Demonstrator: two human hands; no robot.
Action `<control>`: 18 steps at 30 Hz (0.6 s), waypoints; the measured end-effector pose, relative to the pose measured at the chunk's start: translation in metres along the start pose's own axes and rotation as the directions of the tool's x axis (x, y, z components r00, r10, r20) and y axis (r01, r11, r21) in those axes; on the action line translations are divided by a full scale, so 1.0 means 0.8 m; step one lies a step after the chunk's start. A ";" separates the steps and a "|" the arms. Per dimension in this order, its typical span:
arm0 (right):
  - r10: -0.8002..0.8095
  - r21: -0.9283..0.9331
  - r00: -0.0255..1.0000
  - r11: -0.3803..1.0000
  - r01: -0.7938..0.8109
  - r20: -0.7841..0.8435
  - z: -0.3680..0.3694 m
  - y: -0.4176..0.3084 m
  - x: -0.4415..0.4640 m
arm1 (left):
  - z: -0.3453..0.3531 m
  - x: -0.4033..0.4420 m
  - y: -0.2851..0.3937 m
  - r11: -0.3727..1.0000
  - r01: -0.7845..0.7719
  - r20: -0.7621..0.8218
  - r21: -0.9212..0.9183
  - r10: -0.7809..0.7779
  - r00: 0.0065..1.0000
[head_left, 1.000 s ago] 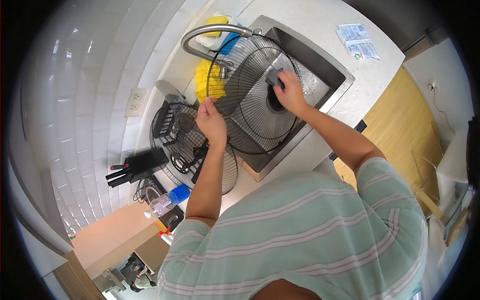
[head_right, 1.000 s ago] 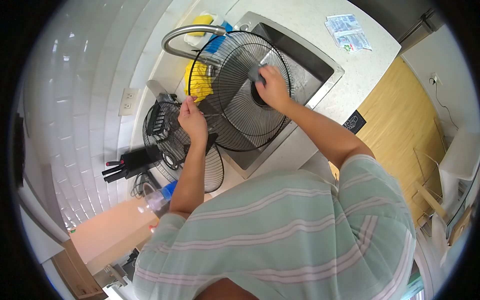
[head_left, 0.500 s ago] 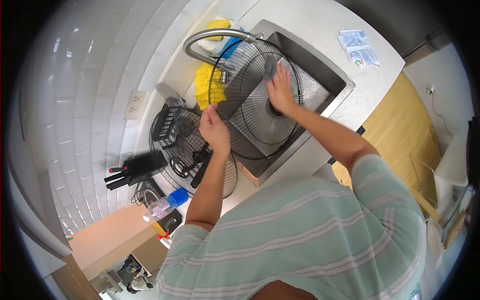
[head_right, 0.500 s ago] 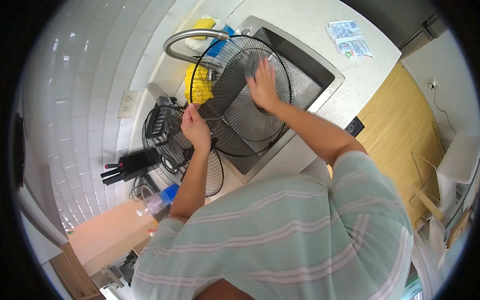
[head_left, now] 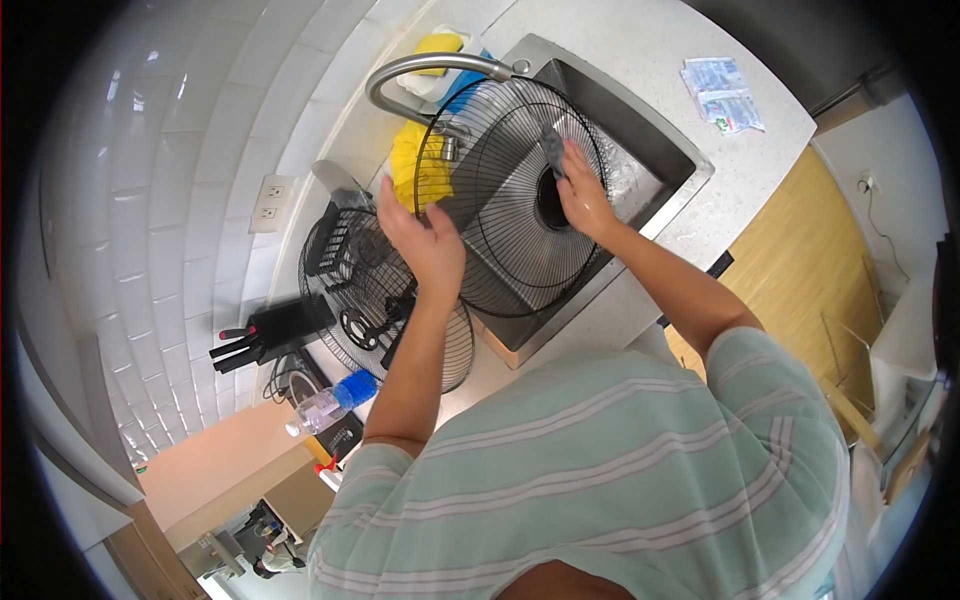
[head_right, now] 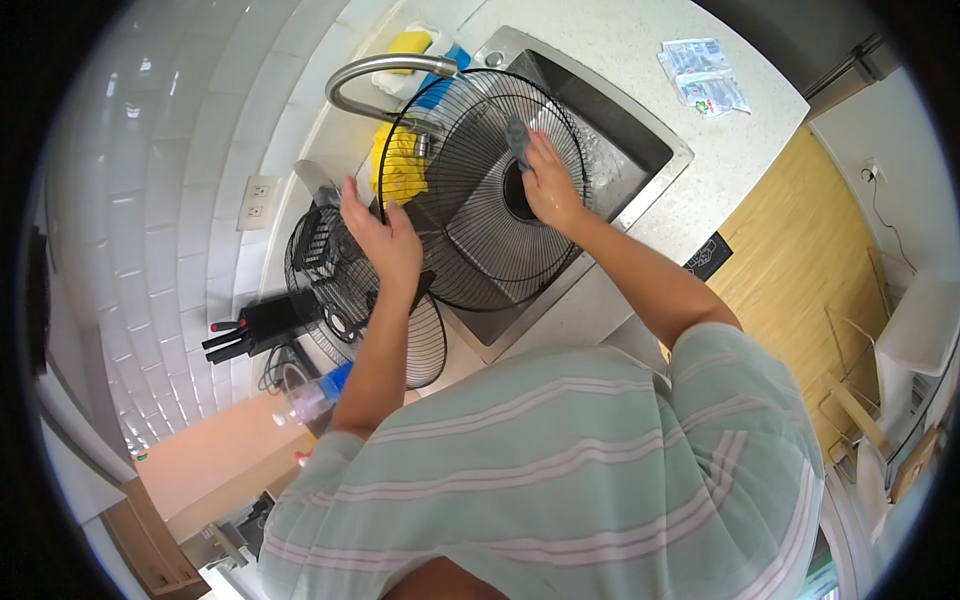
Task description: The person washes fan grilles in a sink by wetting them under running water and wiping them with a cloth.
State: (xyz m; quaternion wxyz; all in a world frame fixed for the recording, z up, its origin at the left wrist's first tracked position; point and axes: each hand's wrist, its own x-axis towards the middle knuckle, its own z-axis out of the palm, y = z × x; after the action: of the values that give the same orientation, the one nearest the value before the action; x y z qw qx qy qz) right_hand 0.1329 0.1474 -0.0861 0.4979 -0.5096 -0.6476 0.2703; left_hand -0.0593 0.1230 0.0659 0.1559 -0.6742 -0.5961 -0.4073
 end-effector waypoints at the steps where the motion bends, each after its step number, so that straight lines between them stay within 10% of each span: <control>1: 0.038 -0.003 0.999 0.999 -0.038 0.016 -0.004 -0.001 -0.008 | 0.002 0.023 0.012 0.996 -0.051 0.087 -0.070 0.057 0.995; 6: 0.198 -0.057 0.977 0.979 -0.194 0.078 -0.032 -0.034 -0.017 | 0.087 0.110 0.027 0.952 -0.267 0.525 -0.147 0.304 0.795; 11: 0.667 -0.110 0.705 0.740 -0.663 0.241 -0.076 -0.031 0.000 | 0.187 0.138 -0.006 0.972 -0.115 0.868 0.207 -0.128 0.480; 14: 0.666 -0.014 0.746 0.746 -0.666 -0.004 -0.106 -0.010 0.022 | 0.162 0.158 0.030 0.956 -0.003 0.867 0.292 -0.263 0.422; 18: 0.597 0.325 0.799 0.743 -0.585 0.074 -0.119 0.010 0.039 | 0.147 0.156 0.039 0.975 0.007 0.847 0.222 -0.196 0.494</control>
State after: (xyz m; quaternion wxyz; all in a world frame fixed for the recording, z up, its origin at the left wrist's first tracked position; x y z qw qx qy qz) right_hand 0.2245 0.1644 -0.0474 0.4763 -0.6015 -0.3889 0.5101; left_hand 0.0072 0.2818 0.0933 -0.1241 -0.7325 -0.6685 0.0340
